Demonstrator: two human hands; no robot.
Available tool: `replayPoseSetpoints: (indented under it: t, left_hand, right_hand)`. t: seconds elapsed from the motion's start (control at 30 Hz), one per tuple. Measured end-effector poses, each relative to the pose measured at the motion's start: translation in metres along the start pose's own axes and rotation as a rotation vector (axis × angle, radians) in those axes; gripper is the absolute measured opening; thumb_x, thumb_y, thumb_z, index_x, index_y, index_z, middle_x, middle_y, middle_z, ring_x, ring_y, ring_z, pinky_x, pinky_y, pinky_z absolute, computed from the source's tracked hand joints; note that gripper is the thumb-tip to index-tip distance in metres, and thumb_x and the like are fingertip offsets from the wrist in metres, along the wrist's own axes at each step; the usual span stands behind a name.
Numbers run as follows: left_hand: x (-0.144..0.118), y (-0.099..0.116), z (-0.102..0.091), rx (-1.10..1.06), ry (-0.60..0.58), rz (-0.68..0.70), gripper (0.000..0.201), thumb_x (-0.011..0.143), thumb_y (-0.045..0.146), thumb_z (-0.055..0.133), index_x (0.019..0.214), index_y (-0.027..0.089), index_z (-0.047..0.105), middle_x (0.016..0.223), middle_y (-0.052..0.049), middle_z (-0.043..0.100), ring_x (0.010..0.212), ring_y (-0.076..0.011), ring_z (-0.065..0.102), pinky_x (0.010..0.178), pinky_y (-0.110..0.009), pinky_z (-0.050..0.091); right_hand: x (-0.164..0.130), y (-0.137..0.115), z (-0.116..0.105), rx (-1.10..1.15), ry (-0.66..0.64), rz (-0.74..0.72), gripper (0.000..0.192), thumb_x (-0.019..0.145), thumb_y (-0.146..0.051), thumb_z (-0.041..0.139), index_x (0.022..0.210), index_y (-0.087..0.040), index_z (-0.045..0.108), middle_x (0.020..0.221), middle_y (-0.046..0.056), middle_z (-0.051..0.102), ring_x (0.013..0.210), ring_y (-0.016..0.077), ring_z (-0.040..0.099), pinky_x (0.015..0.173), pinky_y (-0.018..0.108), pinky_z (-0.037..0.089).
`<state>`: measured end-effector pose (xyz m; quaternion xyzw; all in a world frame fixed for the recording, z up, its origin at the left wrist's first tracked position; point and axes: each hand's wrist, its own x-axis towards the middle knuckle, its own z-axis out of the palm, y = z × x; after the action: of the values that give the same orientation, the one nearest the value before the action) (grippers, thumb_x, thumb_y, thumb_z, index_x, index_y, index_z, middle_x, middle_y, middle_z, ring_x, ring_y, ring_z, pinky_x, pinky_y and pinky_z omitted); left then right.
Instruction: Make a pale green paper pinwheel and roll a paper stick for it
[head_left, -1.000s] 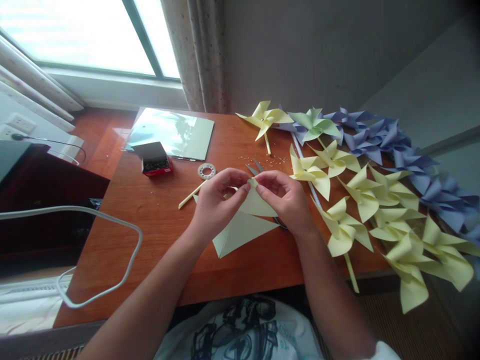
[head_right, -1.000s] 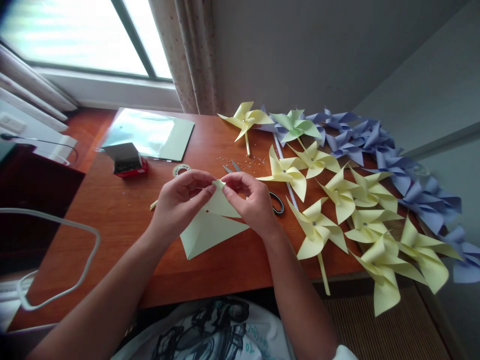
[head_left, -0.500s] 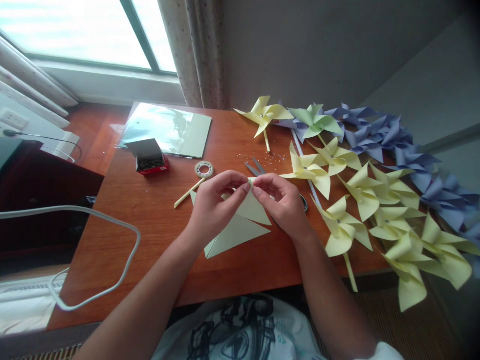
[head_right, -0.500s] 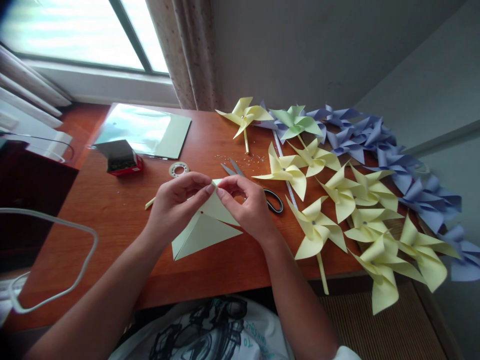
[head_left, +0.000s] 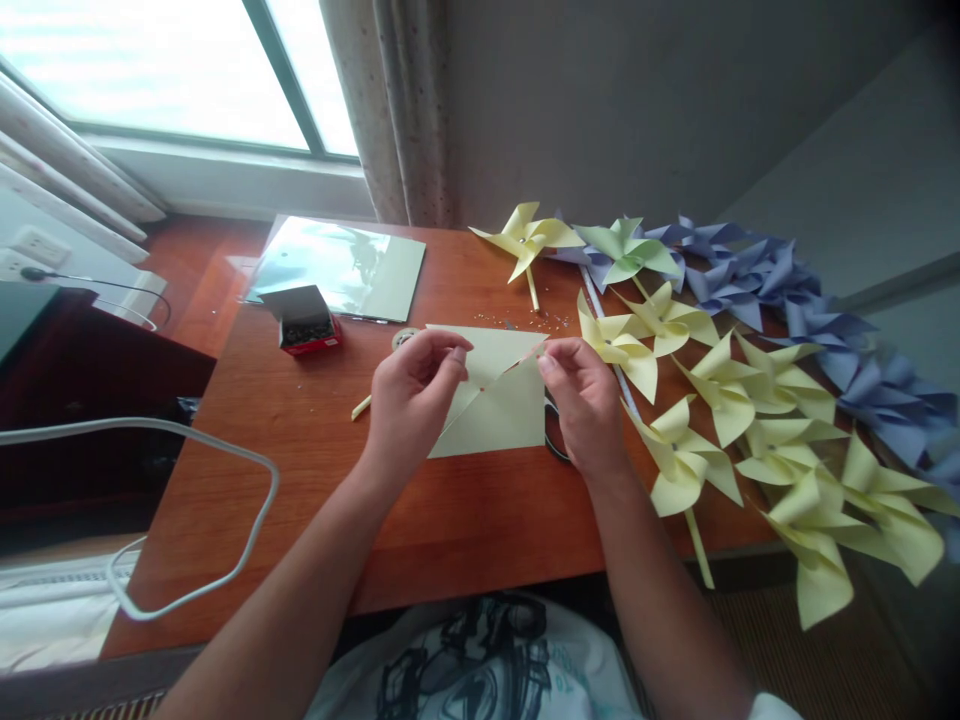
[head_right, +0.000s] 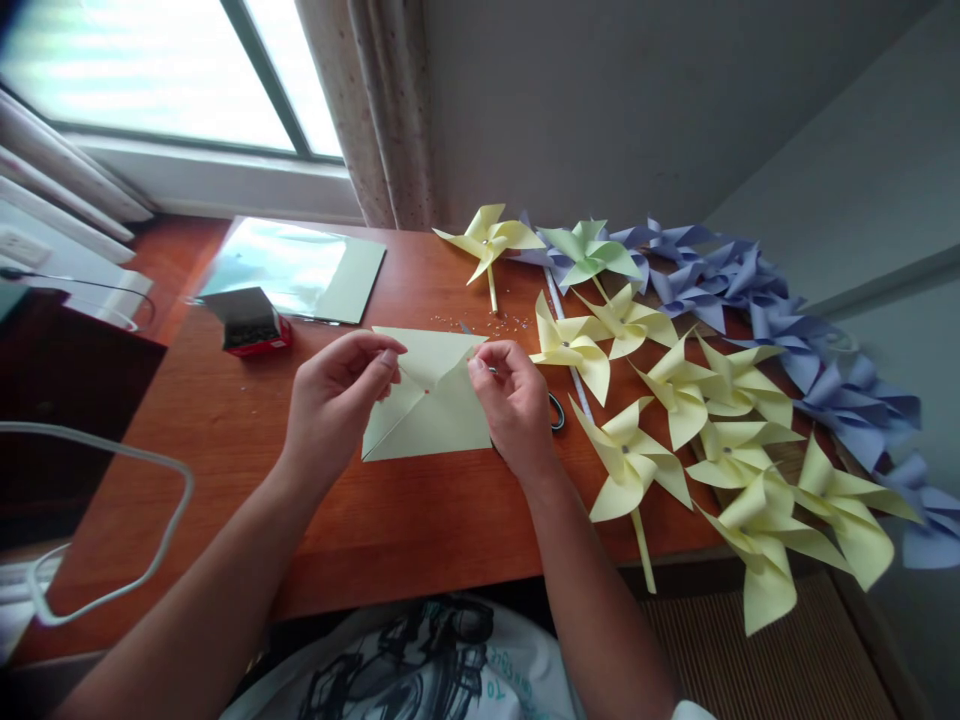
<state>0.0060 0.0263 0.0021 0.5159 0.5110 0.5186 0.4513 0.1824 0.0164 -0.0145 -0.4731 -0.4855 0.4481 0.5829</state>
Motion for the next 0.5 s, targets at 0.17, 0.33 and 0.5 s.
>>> replayPoseSetpoints:
  t: [0.17,0.33,0.5]
  left_hand:
    - [0.003,-0.003,-0.002,-0.172,0.034,-0.102,0.023,0.084,0.026,0.070,0.105,0.017,0.067,0.073,-0.001,0.068,0.059,-0.0105,0.054,0.054,-0.022,0.041]
    - [0.006,-0.007,-0.002,-0.355,0.038,-0.221,0.041,0.079,0.027,0.075,0.115,0.016,0.059,0.077,-0.003,0.073,0.056,-0.0097,0.055,0.052,-0.021,0.040]
    - [0.007,-0.008,-0.003,-0.486,0.016,-0.288,0.043,0.078,0.028,0.079,0.114,0.016,0.059,0.075,-0.002,0.073,0.056,-0.0082,0.056,0.052,-0.019,0.040]
  right_hand:
    - [0.001,0.000,-0.002,0.125,0.039,0.035,0.012,0.089,-0.032,0.066,0.088,-0.025,0.057,0.089,0.000,0.064,0.075,0.0149,0.059,0.070,0.028,0.049]
    - [0.001,-0.008,0.000,0.117,0.045,0.074,0.016,0.087,-0.038,0.065,0.086,-0.026,0.053,0.092,0.002,0.068,0.085,0.0197,0.065,0.077,0.033,0.054]
    - [0.000,-0.008,-0.001,0.163,0.028,0.067,0.014,0.087,-0.035,0.066,0.086,-0.026,0.055,0.093,0.003,0.069,0.086,0.0194,0.065,0.080,0.034,0.054]
